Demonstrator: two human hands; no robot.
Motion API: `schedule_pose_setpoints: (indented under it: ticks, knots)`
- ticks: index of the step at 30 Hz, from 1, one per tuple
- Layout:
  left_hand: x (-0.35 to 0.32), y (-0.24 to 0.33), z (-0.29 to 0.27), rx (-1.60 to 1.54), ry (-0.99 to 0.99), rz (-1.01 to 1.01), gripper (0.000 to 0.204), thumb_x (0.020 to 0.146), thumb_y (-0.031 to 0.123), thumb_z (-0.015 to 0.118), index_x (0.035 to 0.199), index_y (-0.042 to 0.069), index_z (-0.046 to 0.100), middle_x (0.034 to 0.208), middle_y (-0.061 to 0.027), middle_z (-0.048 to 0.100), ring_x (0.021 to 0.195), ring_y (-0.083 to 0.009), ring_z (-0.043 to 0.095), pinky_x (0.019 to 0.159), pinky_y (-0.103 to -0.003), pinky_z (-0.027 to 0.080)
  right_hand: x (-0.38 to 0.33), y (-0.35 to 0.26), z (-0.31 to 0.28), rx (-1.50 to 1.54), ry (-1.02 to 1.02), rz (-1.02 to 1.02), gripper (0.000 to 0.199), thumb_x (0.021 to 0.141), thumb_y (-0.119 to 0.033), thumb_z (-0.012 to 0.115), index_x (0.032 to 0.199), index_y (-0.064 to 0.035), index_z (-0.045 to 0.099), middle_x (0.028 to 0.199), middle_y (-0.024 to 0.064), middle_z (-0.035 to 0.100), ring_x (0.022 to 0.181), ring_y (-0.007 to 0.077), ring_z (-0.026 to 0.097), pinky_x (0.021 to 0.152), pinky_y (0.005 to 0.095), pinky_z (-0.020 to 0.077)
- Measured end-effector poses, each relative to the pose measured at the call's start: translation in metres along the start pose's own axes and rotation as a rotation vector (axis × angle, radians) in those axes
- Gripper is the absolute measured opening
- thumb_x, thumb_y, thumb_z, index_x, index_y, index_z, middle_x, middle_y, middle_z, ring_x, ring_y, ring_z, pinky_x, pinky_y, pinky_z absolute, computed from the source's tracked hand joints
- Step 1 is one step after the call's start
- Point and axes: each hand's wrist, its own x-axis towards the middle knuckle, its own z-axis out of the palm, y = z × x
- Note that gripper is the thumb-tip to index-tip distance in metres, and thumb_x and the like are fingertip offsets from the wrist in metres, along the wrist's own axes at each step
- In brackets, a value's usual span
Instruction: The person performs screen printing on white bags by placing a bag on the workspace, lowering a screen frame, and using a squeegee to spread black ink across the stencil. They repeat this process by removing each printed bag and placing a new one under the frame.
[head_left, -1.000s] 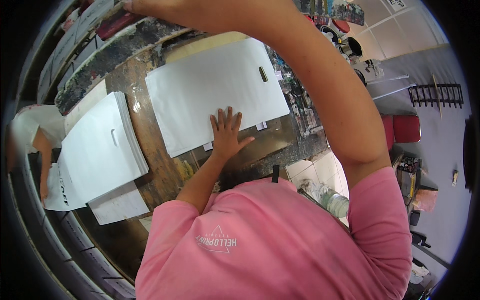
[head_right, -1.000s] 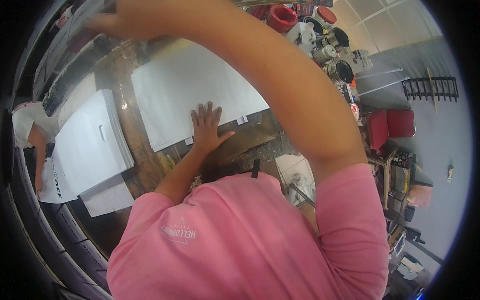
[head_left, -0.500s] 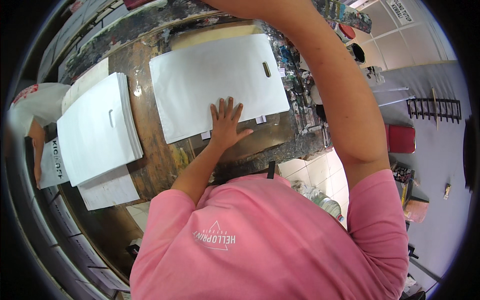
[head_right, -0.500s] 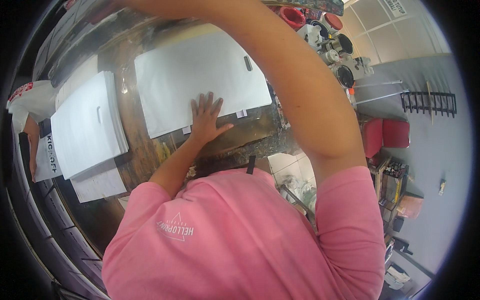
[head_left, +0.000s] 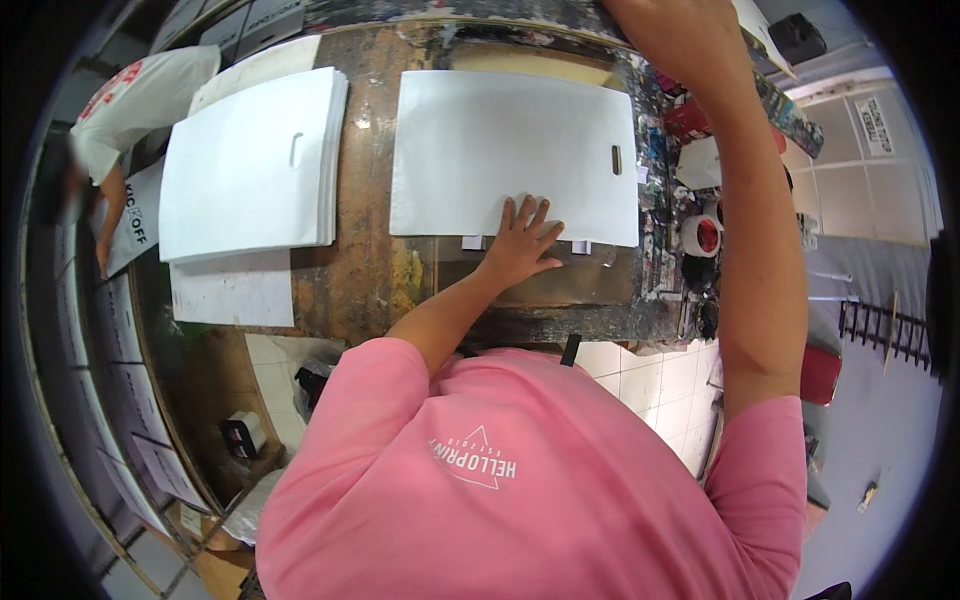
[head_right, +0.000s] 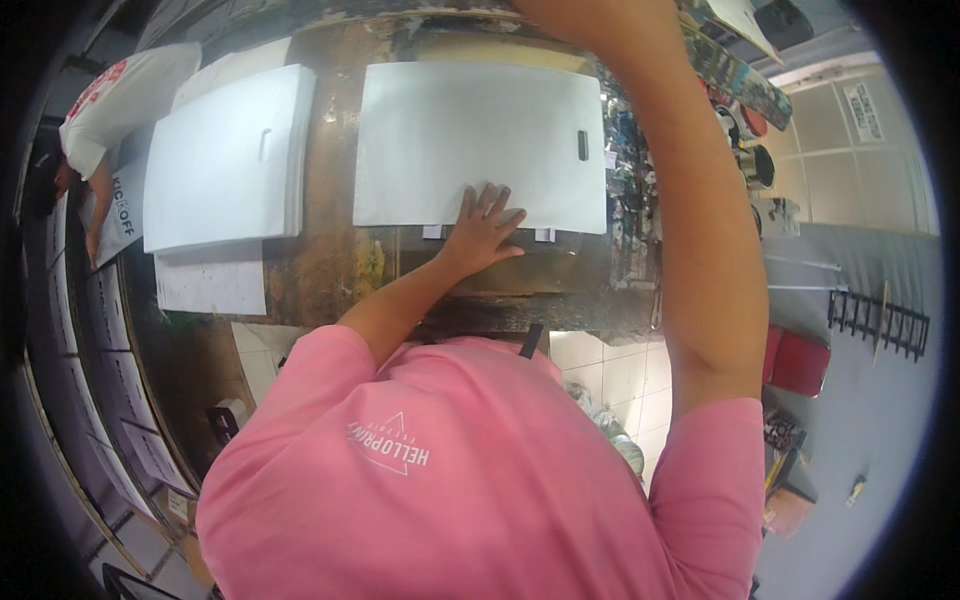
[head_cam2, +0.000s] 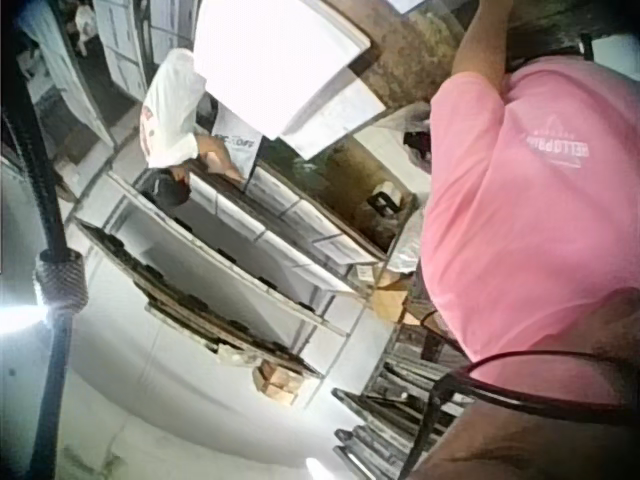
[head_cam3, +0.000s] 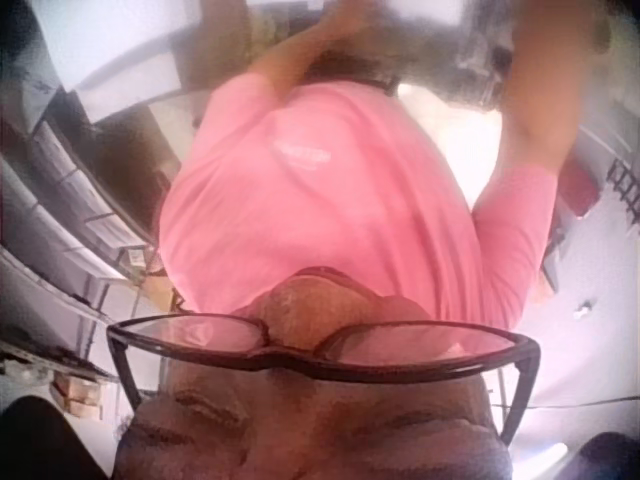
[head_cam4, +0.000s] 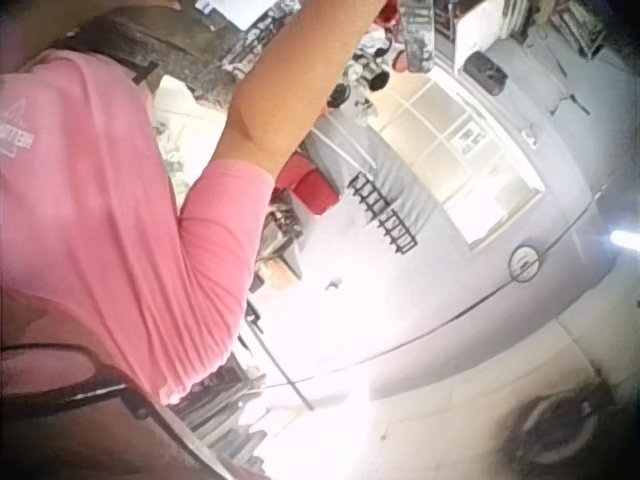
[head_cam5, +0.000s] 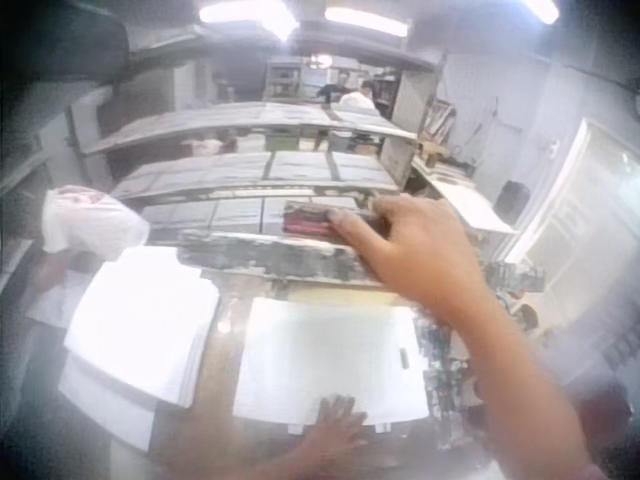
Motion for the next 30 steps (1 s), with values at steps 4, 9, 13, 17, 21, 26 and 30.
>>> schedule_pose_setpoints:
  ticks: [4,9,13,17,21,26,30]
  knots:
    - [-0.001,0.001,0.002,0.001,0.000,-0.002,0.078,0.090,0.071,0.061,0.149,0.021,0.059,0.163,-0.0217,0.039,0.150,-0.0501,0.032,0.118,-0.076,0.022,-0.002,0.005,0.007,-0.047,0.047,-0.013,0.067,0.099,-0.064,0.057,0.086,-0.0006,0.074,0.082,0.0181,0.071,0.082,0.0294,0.068,0.075,0.0428,0.0513]
    - [0.008,0.009,-0.035,0.018,0.114,-0.080,0.077,0.092,0.069,0.063,0.149,0.017,0.058,0.162,-0.0203,0.042,0.151,-0.0446,0.035,0.120,-0.070,0.026,-0.005,-0.004,-0.008,0.012,-0.070,0.001,0.067,0.099,-0.063,0.057,0.084,0.0004,0.073,0.080,0.0173,0.071,0.079,0.0269,0.067,0.072,0.0428,0.0508]
    - [0.016,-0.004,-0.134,-0.783,0.536,-0.406,0.057,0.097,0.029,0.078,0.144,0.004,0.059,0.139,-0.0138,0.067,0.129,-0.0293,0.064,0.114,-0.043,0.048,-0.007,0.003,0.014,0.035,0.056,-0.104,0.065,0.101,-0.058,0.054,0.075,-0.0010,0.070,0.067,0.0132,0.065,0.068,0.0245,0.063,0.072,0.0423,0.0483]
    - [0.004,-0.007,-0.300,-1.678,0.610,-0.299,0.114,0.098,0.082,0.038,0.167,-0.001,0.001,0.169,-0.0299,0.025,0.157,-0.0400,0.029,0.128,-0.053,0.029,-0.049,0.044,0.062,-0.061,0.296,-0.329,0.058,0.092,-0.060,0.068,0.105,-0.0039,0.072,0.084,0.0191,0.070,0.076,0.0387,0.066,0.085,0.0452,0.0466]
    - [-0.050,0.016,-0.312,-2.095,0.672,-0.942,0.138,0.087,0.094,0.039,0.161,-0.007,-0.019,0.170,-0.0350,0.005,0.158,-0.0481,0.017,0.128,-0.055,0.027,-0.145,0.044,0.104,-0.066,-0.142,-0.369,0.046,0.096,-0.056,0.066,0.107,-0.0120,0.073,0.097,0.0164,0.066,0.091,0.0356,0.064,0.082,0.0499,0.0493]
    - [-0.131,-0.015,-0.172,-1.968,0.454,-1.330,0.140,0.085,0.096,0.041,0.163,-0.007,-0.013,0.168,-0.0350,0.011,0.156,-0.0494,0.021,0.125,-0.055,0.031,-0.241,0.059,0.202,0.220,-0.472,-0.145,0.038,0.094,-0.049,0.070,0.111,-0.0143,0.073,0.103,0.0108,0.066,0.098,0.0331,0.063,0.083,0.0479,0.0535]
    - [-0.140,-0.037,-0.128,-2.020,0.326,-1.445,0.138,0.084,0.097,0.040,0.166,-0.004,-0.006,0.168,-0.0350,0.011,0.155,-0.0495,0.024,0.124,-0.054,0.033,-0.283,0.058,0.245,0.210,-0.440,-0.193,0.037,0.089,-0.040,0.076,0.113,-0.0130,0.069,0.105,0.0089,0.066,0.105,0.0322,0.063,0.085,0.0462,0.0562]
